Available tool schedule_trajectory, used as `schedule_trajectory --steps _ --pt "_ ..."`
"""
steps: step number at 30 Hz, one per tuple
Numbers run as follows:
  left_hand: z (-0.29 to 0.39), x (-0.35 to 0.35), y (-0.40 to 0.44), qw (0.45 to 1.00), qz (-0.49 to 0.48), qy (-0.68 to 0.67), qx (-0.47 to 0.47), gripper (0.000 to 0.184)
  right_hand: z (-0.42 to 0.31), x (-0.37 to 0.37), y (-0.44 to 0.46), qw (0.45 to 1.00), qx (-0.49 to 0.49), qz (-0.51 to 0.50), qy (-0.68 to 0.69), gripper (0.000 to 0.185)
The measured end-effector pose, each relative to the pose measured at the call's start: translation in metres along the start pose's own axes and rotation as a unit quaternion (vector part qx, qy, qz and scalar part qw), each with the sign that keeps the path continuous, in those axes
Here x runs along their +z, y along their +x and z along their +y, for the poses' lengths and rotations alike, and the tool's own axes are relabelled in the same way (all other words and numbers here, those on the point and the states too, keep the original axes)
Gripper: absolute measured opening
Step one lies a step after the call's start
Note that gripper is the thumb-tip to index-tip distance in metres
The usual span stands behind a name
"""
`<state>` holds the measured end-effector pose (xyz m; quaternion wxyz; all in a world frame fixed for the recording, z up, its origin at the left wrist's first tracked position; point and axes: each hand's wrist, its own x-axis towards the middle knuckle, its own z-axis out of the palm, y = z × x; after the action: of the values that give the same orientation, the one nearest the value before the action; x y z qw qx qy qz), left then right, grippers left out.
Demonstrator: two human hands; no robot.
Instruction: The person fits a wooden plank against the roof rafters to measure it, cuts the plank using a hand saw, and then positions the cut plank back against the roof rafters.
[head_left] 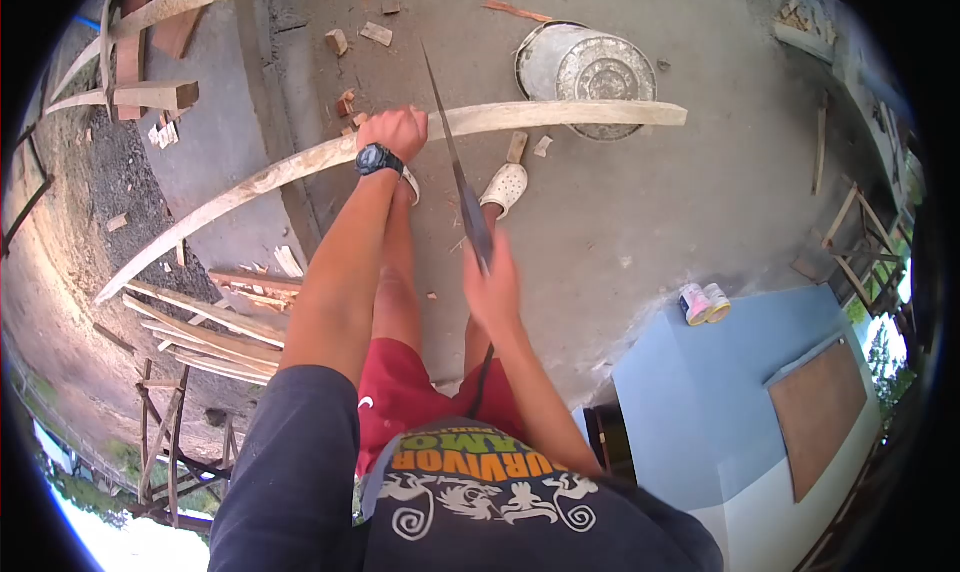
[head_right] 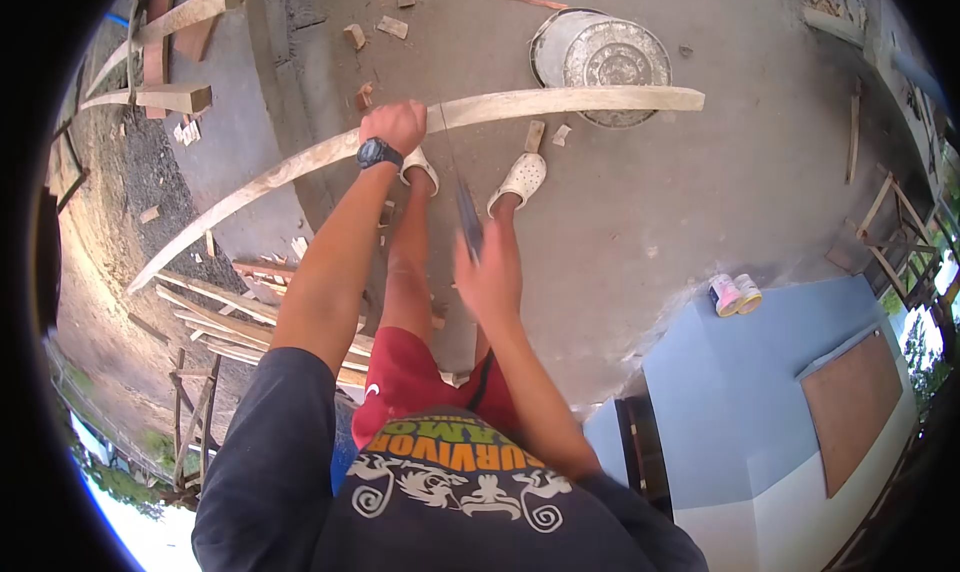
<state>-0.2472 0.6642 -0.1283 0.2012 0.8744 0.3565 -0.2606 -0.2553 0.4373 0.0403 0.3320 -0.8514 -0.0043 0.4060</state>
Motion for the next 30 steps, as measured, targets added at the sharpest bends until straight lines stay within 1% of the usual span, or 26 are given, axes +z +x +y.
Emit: schedule_trajectory --steps 1,2,3,4,5,6,8,9,10,11,13,14,15,16,18,19,21,23,24,25,27,28,29,30 --pt "0.003 0.004 -0.008 1.0 -0.004 -0.003 -0.005 0.051 -0.003 0.032 0.061 1.0 -0.007 -0.011 -0.028 0.031" --pt "0.001 0.006 -0.006 1.0 0.007 0.002 0.001 0.05 -0.039 0.038 0.105 0.999 -0.035 -0.009 0.0 0.029" --pt "-0.005 -0.002 0.006 1.0 0.012 0.007 -0.001 0.05 -0.051 0.04 0.114 0.999 -0.04 -0.01 0.005 0.029" --pt "-0.002 -0.004 0.005 1.0 -0.017 0.021 -0.003 0.049 -0.052 0.032 0.104 0.999 -0.016 -0.028 -0.007 0.029" --pt "0.003 -0.002 -0.011 0.998 -0.055 0.031 -0.001 0.048 -0.048 0.019 0.082 0.999 0.018 -0.045 -0.022 0.029" --pt "-0.002 0.012 -0.009 1.0 0.002 0.022 0.016 0.049 -0.031 0.006 0.045 0.995 0.047 -0.046 -0.069 0.029" --pt "0.0 0.001 0.002 1.0 0.003 -0.002 -0.003 0.049 -0.007 -0.037 -0.054 0.998 0.042 -0.015 -0.037 0.027" --pt "0.001 -0.001 -0.009 1.0 -0.024 -0.007 -0.012 0.048 0.005 -0.059 -0.103 0.999 0.04 0.0 -0.021 0.026" --pt "0.002 -0.003 -0.013 0.999 -0.03 -0.006 -0.014 0.048 -0.007 -0.09 -0.138 0.993 0.097 -0.045 -0.043 0.025" --pt "0.004 -0.008 -0.009 0.999 -0.032 -0.007 -0.013 0.048 -0.014 -0.094 -0.132 0.994 0.093 -0.048 -0.042 0.025" --pt "0.004 -0.002 -0.015 0.999 -0.042 -0.002 -0.006 0.048 -0.022 -0.091 -0.131 0.998 0.055 -0.014 -0.001 0.024" --pt "0.004 -0.001 -0.013 1.0 -0.024 -0.005 -0.005 0.048 -0.012 -0.066 -0.089 0.998 0.037 -0.039 0.012 0.035" --pt "0.002 0.0 -0.009 1.0 -0.005 -0.01 -0.008 0.048 -0.012 -0.027 -0.024 0.999 0.017 -0.041 0.012 0.034" --pt "0.001 0.002 -0.008 1.0 -0.008 -0.005 -0.005 0.047 -0.013 0.011 0.041 0.999 -0.004 -0.042 0.013 0.033" --pt "-0.001 0.007 -0.011 1.0 -0.02 0.002 -0.009 0.047 -0.066 0.029 0.117 0.996 0.033 -0.087 -0.001 0.032" --pt "-0.001 0.004 -0.007 1.0 -0.029 0.009 -0.006 0.047 -0.061 0.029 0.112 0.996 0.032 -0.088 0.0 0.032" --pt "0.001 0.006 -0.019 0.999 -0.025 0.02 0.014 0.047 -0.027 0.019 0.067 0.999 -0.006 -0.041 -0.027 0.037" --pt "0.0 0.005 -0.009 1.0 0.013 0.003 0.005 0.048 -0.011 -0.028 -0.032 0.997 0.058 -0.053 -0.024 0.043" --pt "0.001 0.001 -0.01 1.0 -0.003 -0.008 0.006 0.049 -0.004 -0.052 -0.082 0.994 0.089 -0.059 -0.023 0.046" --pt "0.001 0.001 -0.018 1.0 -0.011 -0.007 0.004 0.049 -0.009 -0.075 -0.12 0.998 0.059 -0.023 -0.028 0.027" --pt "0.001 -0.001 -0.012 1.0 0.013 -0.018 0.011 0.047 -0.02 -0.092 -0.127 0.998 0.048 -0.025 -0.011 0.026" --pt "0.001 -0.002 -0.012 1.0 0.009 -0.008 0.019 0.048 -0.022 -0.095 -0.134 0.998 0.053 -0.021 0.004 0.026" --pt "0.002 0.002 -0.014 1.0 0.007 -0.006 0.022 0.048 -0.019 -0.077 -0.101 0.997 0.06 -0.036 -0.014 0.024" --pt "0.001 0.0 -0.009 1.0 0.025 -0.003 0.015 0.048 -0.008 -0.036 -0.046 1.0 -0.012 0.007 0.021 0.026"
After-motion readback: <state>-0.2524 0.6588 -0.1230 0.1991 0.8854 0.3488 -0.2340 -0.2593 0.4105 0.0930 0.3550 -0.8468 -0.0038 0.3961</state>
